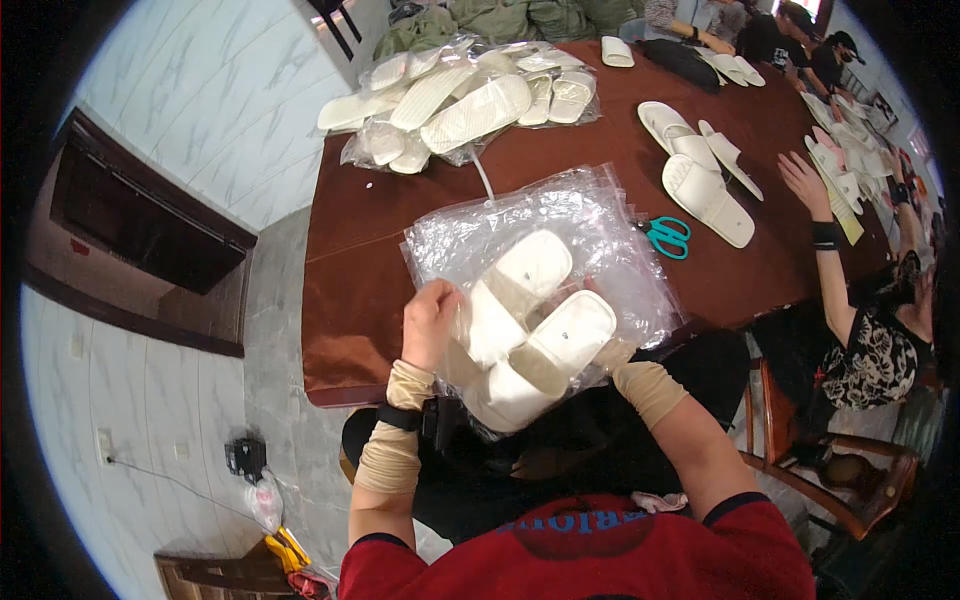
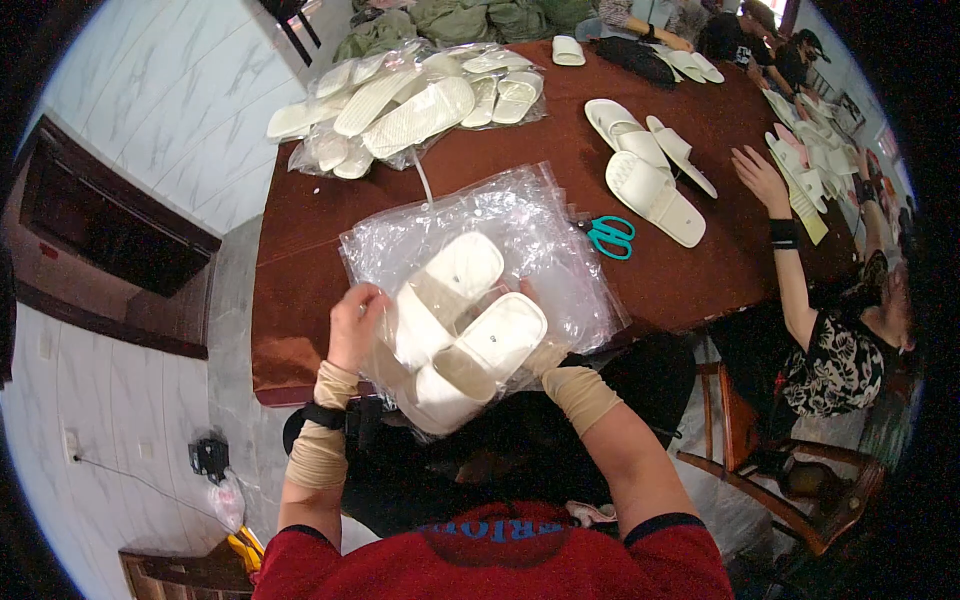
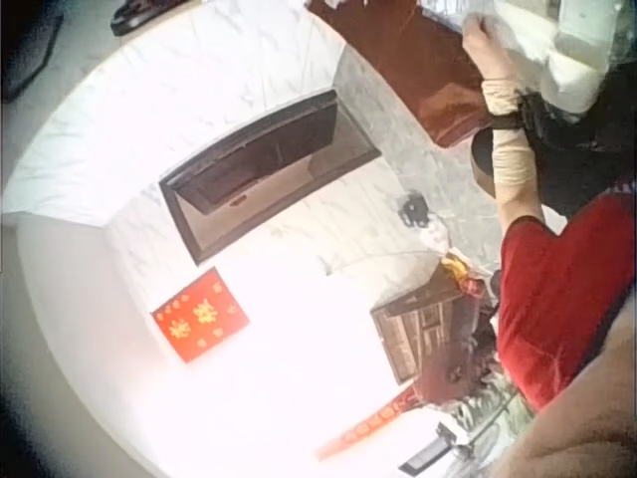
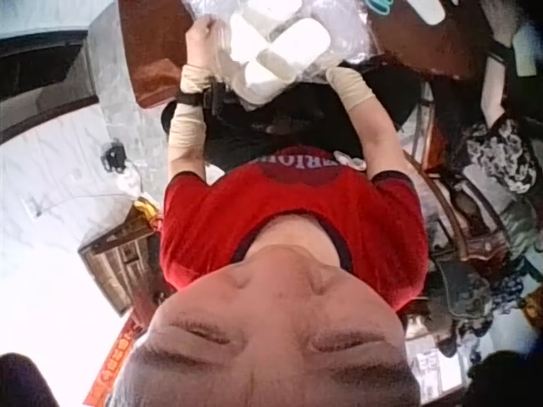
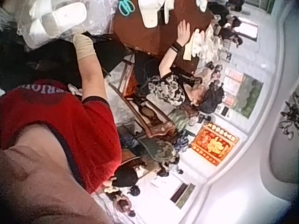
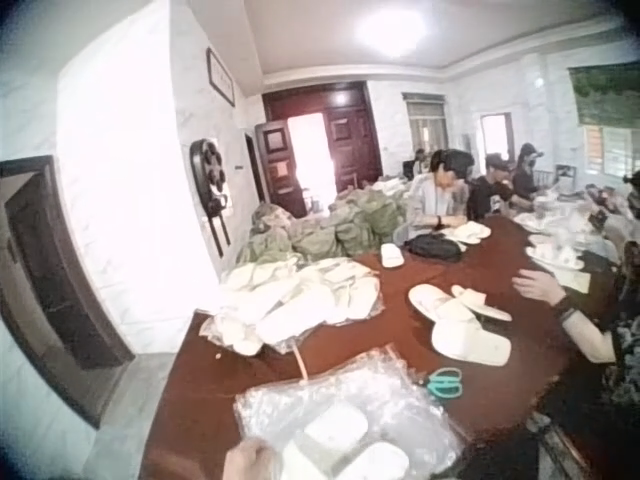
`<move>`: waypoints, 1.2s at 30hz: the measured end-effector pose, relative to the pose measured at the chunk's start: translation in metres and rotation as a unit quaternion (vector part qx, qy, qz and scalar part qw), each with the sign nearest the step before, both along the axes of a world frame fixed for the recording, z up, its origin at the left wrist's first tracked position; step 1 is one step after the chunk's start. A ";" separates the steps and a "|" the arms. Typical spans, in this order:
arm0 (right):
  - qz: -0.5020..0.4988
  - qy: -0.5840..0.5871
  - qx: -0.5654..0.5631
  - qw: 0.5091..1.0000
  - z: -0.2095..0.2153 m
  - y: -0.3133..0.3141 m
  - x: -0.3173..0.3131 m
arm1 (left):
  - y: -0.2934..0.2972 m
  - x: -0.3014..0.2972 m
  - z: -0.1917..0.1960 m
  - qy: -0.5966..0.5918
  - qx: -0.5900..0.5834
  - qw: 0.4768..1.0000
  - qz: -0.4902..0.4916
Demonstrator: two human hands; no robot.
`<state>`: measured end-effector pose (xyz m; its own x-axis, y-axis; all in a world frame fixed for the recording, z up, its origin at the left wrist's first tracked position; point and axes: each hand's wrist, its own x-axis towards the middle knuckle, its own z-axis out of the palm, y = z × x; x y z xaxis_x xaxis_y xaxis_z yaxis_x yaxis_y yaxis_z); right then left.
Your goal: Assembling and checking white slippers at a production table.
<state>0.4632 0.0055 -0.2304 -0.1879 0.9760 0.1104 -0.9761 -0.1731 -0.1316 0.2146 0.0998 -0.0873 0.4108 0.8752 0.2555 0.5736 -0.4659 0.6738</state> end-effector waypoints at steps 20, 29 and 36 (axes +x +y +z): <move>0.023 -0.909 0.040 0.414 0.079 -0.027 0.008 | 0.012 0.012 -0.099 0.119 0.081 0.984 0.108; -0.152 -0.978 -0.087 0.116 0.113 -0.050 0.109 | 0.014 0.012 -0.099 0.151 0.094 0.976 0.129; -0.091 -0.811 -0.216 0.537 0.139 -0.013 0.082 | 0.011 0.005 -0.098 0.150 0.101 0.975 0.126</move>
